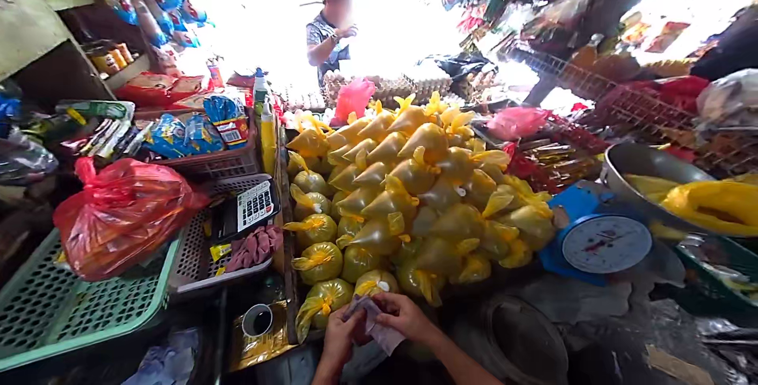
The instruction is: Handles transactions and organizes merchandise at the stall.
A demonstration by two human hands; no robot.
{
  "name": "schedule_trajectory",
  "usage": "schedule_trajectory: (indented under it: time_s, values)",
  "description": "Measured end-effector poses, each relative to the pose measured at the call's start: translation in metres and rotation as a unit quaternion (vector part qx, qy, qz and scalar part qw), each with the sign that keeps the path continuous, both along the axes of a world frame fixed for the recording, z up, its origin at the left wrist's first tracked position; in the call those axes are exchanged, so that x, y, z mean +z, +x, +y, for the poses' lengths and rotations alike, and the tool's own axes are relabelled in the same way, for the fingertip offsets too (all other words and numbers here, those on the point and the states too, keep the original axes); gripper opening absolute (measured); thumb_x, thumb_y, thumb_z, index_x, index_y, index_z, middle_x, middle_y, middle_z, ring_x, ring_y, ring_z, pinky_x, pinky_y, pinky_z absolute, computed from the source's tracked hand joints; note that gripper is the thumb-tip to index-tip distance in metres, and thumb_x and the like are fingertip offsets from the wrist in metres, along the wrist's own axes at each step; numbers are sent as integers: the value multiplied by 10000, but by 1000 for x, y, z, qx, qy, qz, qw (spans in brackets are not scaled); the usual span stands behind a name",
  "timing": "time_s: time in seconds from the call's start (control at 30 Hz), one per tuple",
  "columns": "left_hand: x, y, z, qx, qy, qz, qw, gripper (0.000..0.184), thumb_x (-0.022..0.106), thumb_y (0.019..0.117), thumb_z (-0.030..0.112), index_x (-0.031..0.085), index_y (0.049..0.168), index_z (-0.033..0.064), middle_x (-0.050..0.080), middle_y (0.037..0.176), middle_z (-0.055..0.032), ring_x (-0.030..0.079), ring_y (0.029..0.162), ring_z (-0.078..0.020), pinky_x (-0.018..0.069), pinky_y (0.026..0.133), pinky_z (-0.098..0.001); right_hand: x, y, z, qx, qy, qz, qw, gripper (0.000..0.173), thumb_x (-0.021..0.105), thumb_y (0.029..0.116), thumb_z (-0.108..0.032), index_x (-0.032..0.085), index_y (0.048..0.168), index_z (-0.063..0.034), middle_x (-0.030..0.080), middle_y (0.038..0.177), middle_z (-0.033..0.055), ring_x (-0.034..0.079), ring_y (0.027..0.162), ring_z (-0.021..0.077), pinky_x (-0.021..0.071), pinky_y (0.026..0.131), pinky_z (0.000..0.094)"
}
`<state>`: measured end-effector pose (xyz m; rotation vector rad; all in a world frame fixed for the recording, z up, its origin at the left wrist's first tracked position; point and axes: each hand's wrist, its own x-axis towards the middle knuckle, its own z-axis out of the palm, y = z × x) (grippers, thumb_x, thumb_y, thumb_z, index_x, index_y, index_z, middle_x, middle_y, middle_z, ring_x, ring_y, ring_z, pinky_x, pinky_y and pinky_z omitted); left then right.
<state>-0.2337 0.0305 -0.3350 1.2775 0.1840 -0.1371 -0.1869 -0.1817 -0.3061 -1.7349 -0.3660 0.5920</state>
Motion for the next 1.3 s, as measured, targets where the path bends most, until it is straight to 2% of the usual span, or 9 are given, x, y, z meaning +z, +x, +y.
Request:
schedule_trajectory:
  time_s: [0.13,0.2,0.4,0.53,0.67,0.93,1.1,1.23,1.3]
  values:
    - [-9,1,-1,12,38,-24,999,224,698,961,196,759,1116,46,759,1064,-91,724,974,-199,602,910,-409,-14,-5,5,-50,51,-3,997,380,748,927,-189,685,1286,-83,752,1116,55,724,996,159,613,908,379]
    - [-5,1,1,3,14,-13,1000,244,693,962,179,750,1150,35,752,1108,-107,719,997,-209,597,921,-408,-23,-13,7,-77,106,-18,991,321,724,939,-122,700,1250,-47,753,1104,89,725,993,188,612,912,390]
    - [4,6,7,-11,-32,39,999,237,710,953,215,754,1060,8,736,897,-138,693,776,-208,594,740,-390,-28,-5,5,-105,143,-25,984,222,678,965,-101,748,1156,-10,767,1059,117,736,973,202,614,904,383]
    - [0,5,2,13,-13,23,1000,208,718,946,200,767,1043,22,739,892,-125,689,770,-198,589,733,-375,-26,-3,5,-103,134,-4,986,211,678,980,-152,762,1124,-24,769,1004,107,733,923,185,614,862,376]
    - [-1,4,-3,32,10,5,999,210,700,948,160,771,1096,28,760,1001,-121,720,869,-202,604,815,-385,-24,-2,6,-101,116,-6,988,209,715,967,-174,758,1118,-35,769,992,88,733,922,174,617,865,374]
    - [1,6,2,70,-83,66,992,246,678,976,174,704,1026,-66,724,847,-195,713,746,-247,616,718,-418,-26,0,7,-86,124,-9,988,241,759,938,-193,752,1130,-47,766,1014,80,730,951,175,613,901,381]
    - [6,5,-7,105,-52,54,992,228,659,977,149,689,1026,-71,724,829,-176,717,744,-232,622,728,-410,-24,0,9,-112,68,-3,991,234,770,926,-248,771,1106,-99,771,1024,22,725,973,116,606,928,355]
    - [10,4,-17,132,-46,19,990,215,671,968,126,695,1060,-67,736,872,-181,727,774,-224,625,745,-391,-29,3,9,-113,62,-14,992,205,769,924,-236,777,1083,-108,771,1001,2,720,948,84,603,911,323]
    - [15,4,-20,125,-19,-11,992,232,659,980,121,697,1124,-57,746,968,-172,732,848,-218,624,798,-379,-29,2,8,-107,57,-17,992,183,755,932,-236,776,1059,-106,766,966,-3,715,917,75,600,886,316]
